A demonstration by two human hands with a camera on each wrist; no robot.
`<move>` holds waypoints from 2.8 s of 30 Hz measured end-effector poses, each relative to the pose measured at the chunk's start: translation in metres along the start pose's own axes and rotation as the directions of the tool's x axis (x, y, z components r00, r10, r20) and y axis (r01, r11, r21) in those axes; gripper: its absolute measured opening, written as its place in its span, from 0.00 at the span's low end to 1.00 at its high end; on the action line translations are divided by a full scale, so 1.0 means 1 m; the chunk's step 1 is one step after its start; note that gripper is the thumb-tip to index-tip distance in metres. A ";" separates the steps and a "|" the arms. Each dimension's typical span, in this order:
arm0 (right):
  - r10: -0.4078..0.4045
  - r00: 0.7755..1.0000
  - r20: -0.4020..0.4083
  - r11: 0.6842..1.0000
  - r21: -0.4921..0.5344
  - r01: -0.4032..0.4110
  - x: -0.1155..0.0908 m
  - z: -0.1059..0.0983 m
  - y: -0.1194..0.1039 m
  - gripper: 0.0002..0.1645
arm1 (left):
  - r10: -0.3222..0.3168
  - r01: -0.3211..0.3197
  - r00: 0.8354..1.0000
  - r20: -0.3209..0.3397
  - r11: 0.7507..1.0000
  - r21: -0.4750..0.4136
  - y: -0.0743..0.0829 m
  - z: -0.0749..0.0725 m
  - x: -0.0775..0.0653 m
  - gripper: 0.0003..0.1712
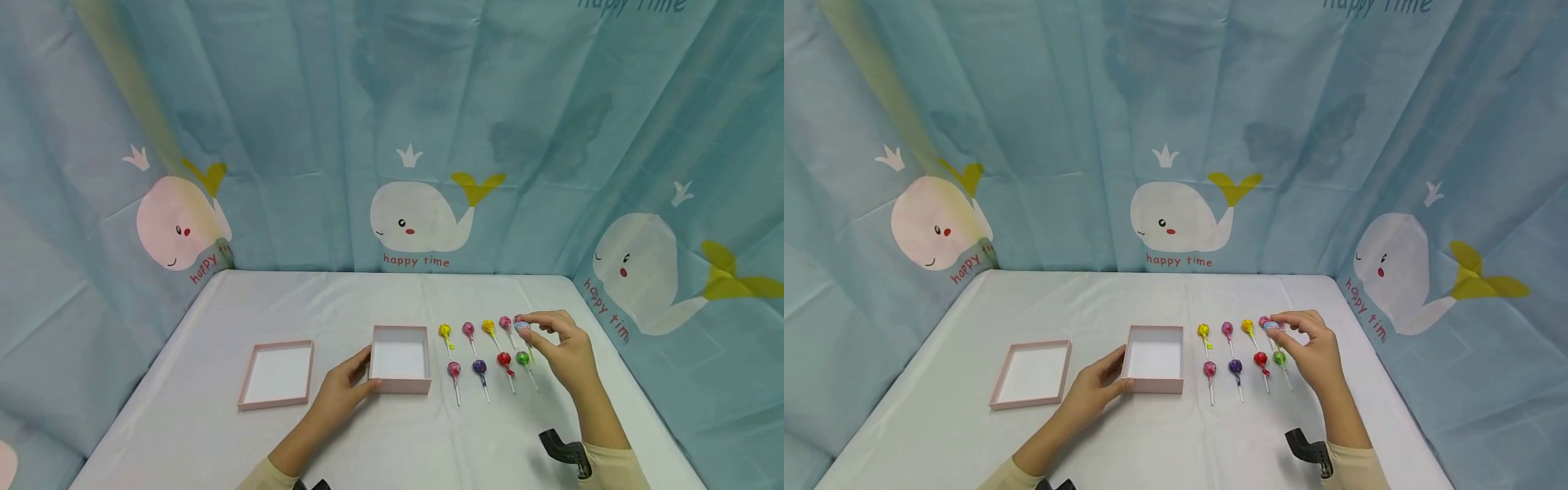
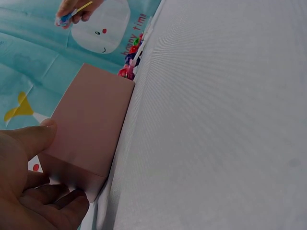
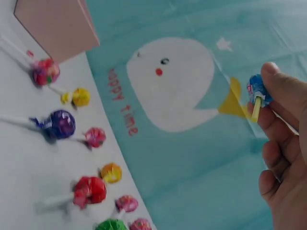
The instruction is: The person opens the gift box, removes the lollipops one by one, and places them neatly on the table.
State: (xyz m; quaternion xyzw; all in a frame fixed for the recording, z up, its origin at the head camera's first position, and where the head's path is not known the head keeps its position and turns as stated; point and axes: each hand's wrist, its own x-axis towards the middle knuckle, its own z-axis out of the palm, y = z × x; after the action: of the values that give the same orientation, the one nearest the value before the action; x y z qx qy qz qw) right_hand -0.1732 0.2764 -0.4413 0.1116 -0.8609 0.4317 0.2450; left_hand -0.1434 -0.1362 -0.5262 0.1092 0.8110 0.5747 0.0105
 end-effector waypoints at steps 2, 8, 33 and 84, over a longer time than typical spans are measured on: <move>0.033 0.999 -0.022 0.999 -0.026 -0.034 -0.002 -0.004 0.007 0.12 | -0.006 0.006 1.000 0.009 1.000 0.002 0.000 -0.001 0.001 0.46; 0.104 0.992 -0.067 0.991 -0.081 -0.109 -0.006 -0.011 0.026 0.12 | 0.000 0.000 1.000 0.019 1.000 -0.001 -0.002 0.000 0.000 0.47; 0.381 0.923 0.051 0.914 -0.169 -0.368 -0.018 -0.013 0.098 0.27 | 0.009 -0.009 1.000 0.001 1.000 0.003 -0.002 -0.001 0.001 0.47; 0.358 0.921 0.156 0.920 -0.227 -0.319 -0.024 -0.001 0.134 0.28 | -0.029 0.029 0.999 0.014 1.000 -0.005 -0.003 -0.003 0.002 0.47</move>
State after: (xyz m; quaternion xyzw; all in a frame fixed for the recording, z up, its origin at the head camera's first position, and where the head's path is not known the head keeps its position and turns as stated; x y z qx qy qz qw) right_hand -0.2065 0.3569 -0.5456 -0.0228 -0.9253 0.3674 0.0908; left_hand -0.1459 -0.1397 -0.5282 0.1016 0.8110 0.5757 0.0247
